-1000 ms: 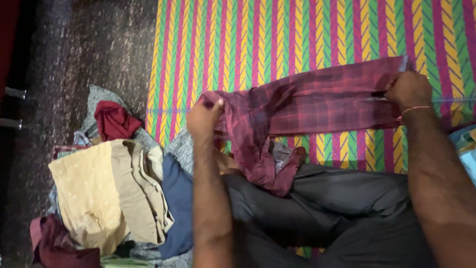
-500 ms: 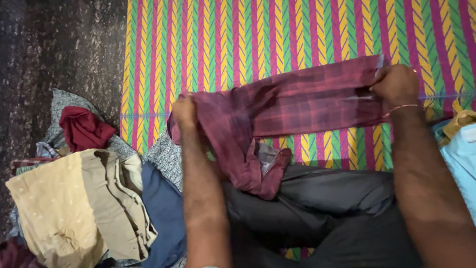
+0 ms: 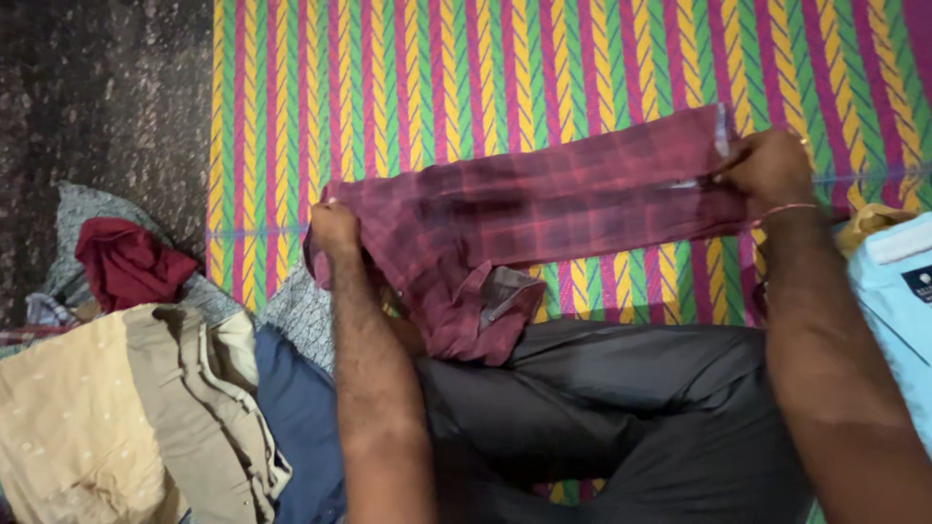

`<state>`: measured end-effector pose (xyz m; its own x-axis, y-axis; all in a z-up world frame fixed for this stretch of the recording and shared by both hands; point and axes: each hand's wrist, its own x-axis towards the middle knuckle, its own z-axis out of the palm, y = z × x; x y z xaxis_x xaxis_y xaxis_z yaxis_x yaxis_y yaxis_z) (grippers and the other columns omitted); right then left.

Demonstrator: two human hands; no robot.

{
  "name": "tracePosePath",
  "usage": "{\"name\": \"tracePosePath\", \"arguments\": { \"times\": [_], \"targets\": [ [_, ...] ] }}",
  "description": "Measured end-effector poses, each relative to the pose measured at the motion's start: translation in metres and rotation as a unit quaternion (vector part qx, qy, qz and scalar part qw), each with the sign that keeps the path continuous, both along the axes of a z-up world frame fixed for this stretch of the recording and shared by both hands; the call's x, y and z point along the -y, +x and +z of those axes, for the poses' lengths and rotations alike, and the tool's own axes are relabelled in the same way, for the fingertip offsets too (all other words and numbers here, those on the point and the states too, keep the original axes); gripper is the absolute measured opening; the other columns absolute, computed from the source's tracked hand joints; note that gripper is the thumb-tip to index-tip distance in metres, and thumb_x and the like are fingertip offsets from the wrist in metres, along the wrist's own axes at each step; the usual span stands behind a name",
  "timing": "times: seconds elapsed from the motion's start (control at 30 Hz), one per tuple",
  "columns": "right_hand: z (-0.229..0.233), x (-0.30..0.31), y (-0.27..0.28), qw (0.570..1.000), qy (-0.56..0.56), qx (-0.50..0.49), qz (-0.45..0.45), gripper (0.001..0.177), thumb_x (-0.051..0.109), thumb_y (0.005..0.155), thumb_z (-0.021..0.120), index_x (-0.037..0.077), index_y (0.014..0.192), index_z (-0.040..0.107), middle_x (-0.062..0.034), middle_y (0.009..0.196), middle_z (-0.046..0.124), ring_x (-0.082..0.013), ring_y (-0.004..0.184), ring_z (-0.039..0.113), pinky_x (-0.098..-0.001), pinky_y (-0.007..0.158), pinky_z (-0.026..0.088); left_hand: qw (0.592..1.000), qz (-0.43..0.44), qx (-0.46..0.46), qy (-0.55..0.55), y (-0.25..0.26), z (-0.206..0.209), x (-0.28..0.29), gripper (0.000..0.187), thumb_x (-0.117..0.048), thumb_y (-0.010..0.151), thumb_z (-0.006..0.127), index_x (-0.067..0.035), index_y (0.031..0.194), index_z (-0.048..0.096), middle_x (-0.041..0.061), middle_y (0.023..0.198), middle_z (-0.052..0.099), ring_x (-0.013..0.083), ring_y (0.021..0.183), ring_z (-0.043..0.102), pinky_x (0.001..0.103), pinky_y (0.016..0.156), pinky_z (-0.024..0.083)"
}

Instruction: The person folds a maroon plaid shirt on a colorful mat. They smooth the fabric, fold the sleeves inward, fold the shirt in half lengthwise, then fold it into thirds to create a compact rectangle. The person buttons the collar and smooths the final folded shirt.

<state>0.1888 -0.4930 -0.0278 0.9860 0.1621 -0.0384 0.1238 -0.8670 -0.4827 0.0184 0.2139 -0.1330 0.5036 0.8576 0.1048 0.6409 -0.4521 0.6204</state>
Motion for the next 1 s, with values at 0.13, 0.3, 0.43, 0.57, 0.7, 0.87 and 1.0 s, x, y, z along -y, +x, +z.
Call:
{"name": "tracePosePath", "arguments": {
  "times": [0.13,0.3,0.43,0.57,0.7,0.87,1.0],
  "targets": [
    [-0.019,0.003,0.006,0.999,-0.031,0.008,-0.017,0.014,0.012,0.077,0.084,0.011,0.091,0.082,-0.0131,0.088,0.076,-0.0309,0.082,0.073,-0.0412,0.081,0.057,0.993,0.029,0.039,-0.104,0.000,0.036,0.017,0.047,-0.039,0.101,0.056,0.006,0.102,0.069,0.023,0.094,0.075,0.0332,0.085,0.071,0.048,0.077,0.053],
    [-0.030,0.005,0.013,0.988,0.071,0.113,-0.075,0.018,0.020,0.089,0.081,0.006,0.100,0.077,-0.0150,0.091,0.074,-0.0302,0.085,0.073,-0.0415,0.077,0.057,0.970,-0.043,0.005,-0.238,-0.013,0.107,0.051,0.057,-0.052,0.106,0.051,-0.001,0.123,0.071,0.018,0.113,0.075,0.0251,0.099,0.069,0.040,0.089,0.051],
    [-0.039,-0.007,0.020,0.976,0.141,0.129,-0.099,0.023,0.024,0.092,0.080,0.004,0.101,0.074,-0.0139,0.092,0.075,-0.0293,0.086,0.075,-0.0404,0.079,0.058,0.948,-0.100,0.067,-0.294,-0.013,0.126,0.065,0.048,-0.043,0.098,0.062,-0.007,0.129,0.067,0.011,0.120,0.072,0.0212,0.103,0.067,0.037,0.089,0.052],
    [-0.045,-0.019,0.028,0.982,0.079,0.115,-0.124,0.035,0.036,0.098,0.087,0.002,0.096,0.077,-0.0179,0.087,0.074,-0.0335,0.081,0.073,-0.0431,0.073,0.056,0.808,-0.051,0.183,-0.559,-0.009,0.119,0.058,0.032,-0.025,0.094,0.069,-0.002,0.116,0.069,0.014,0.110,0.076,0.0295,0.098,0.075,0.045,0.089,0.062],
    [-0.056,-0.026,0.044,0.984,0.094,0.097,-0.119,0.041,0.039,0.098,0.089,0.000,0.094,0.077,-0.0188,0.088,0.074,-0.0329,0.078,0.072,-0.0427,0.070,0.054,0.729,-0.021,0.225,-0.646,-0.011,0.111,0.048,0.023,-0.018,0.084,0.063,-0.006,0.103,0.068,0.011,0.099,0.074,0.0313,0.091,0.073,0.050,0.086,0.062],
    [-0.081,-0.030,0.079,0.944,0.266,0.010,-0.196,0.026,0.023,0.098,0.080,0.004,0.086,0.066,-0.0064,0.077,0.065,-0.0226,0.069,0.066,-0.0393,0.058,0.049,0.702,-0.032,0.321,-0.635,-0.006,0.107,0.039,0.029,-0.013,0.075,0.063,-0.006,0.103,0.064,0.011,0.098,0.072,0.0331,0.092,0.071,0.047,0.093,0.059],
    [-0.104,-0.012,0.092,0.853,0.457,0.052,-0.249,0.031,0.014,0.101,0.079,0.008,0.077,0.060,0.0034,0.071,0.058,-0.0115,0.063,0.054,-0.0317,0.056,0.042,0.693,-0.053,0.376,-0.612,-0.004,0.097,0.039,0.035,-0.011,0.077,0.060,-0.006,0.111,0.065,0.011,0.104,0.072,0.0318,0.098,0.071,0.045,0.097,0.057]
  ]
}}
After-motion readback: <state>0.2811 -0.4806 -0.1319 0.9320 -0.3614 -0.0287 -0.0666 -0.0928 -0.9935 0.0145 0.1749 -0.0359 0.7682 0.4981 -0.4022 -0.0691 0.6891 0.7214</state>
